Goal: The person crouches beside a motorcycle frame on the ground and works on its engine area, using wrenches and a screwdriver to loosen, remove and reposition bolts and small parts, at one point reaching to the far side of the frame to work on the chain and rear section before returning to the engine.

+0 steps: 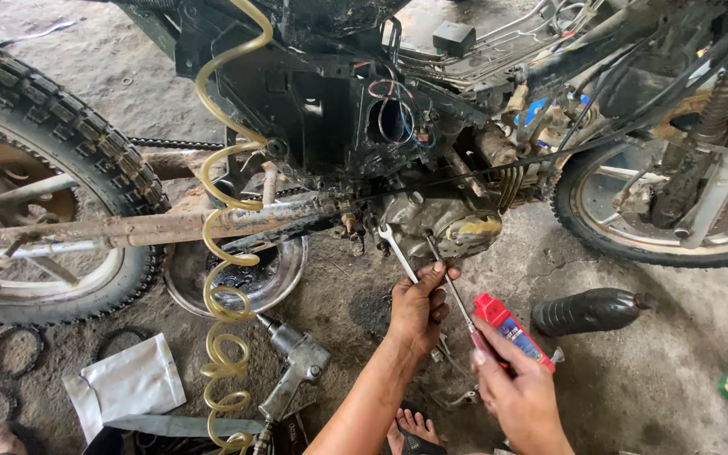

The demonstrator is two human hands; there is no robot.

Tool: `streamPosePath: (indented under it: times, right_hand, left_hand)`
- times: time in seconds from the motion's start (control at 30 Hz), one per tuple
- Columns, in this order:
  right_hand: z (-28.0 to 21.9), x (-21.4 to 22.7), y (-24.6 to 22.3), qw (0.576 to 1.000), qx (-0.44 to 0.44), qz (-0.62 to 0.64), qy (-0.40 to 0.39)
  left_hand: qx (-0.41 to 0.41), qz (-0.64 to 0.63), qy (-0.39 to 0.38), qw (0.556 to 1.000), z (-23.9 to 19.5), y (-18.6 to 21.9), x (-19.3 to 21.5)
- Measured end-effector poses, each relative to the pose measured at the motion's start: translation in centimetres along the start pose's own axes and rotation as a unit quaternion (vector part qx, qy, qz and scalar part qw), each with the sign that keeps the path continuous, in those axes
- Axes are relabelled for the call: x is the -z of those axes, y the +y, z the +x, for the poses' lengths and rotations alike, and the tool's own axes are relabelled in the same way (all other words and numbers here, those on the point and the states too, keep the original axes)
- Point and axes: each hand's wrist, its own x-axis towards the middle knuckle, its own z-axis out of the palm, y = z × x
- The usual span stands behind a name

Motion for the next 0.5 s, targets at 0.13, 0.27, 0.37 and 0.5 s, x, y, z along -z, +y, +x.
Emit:
streamPosePath:
  times: [0.13, 0.27, 0.37, 0.5]
  right_hand:
    - [0.3, 0.4, 0.8, 0.998, 0.046, -0.033, -0.01]
    - [0.5, 0.7, 0.5, 0.991, 0.111, -0.074, -0.024]
    - [0.2, 0.7, -1.6, 0.956, 0.204, -0.212, -0.02]
    - [0.1, 0.5, -1.7, 0.898, 0.205, -0.39, -0.009]
  left_hand:
    - [-0.003, 0.001, -0.009, 1.0, 0.0, -0.1, 0.0]
    - [-0.003, 0.005, -0.005, 1.0, 0.0, 0.0, 0.1]
    - [-0.004, 0.008, -0.003, 1.0, -0.1, 0.2, 0.2]
    - [-0.019, 0.027, 0.006, 0.999, -0.2, 0.3, 0.2]
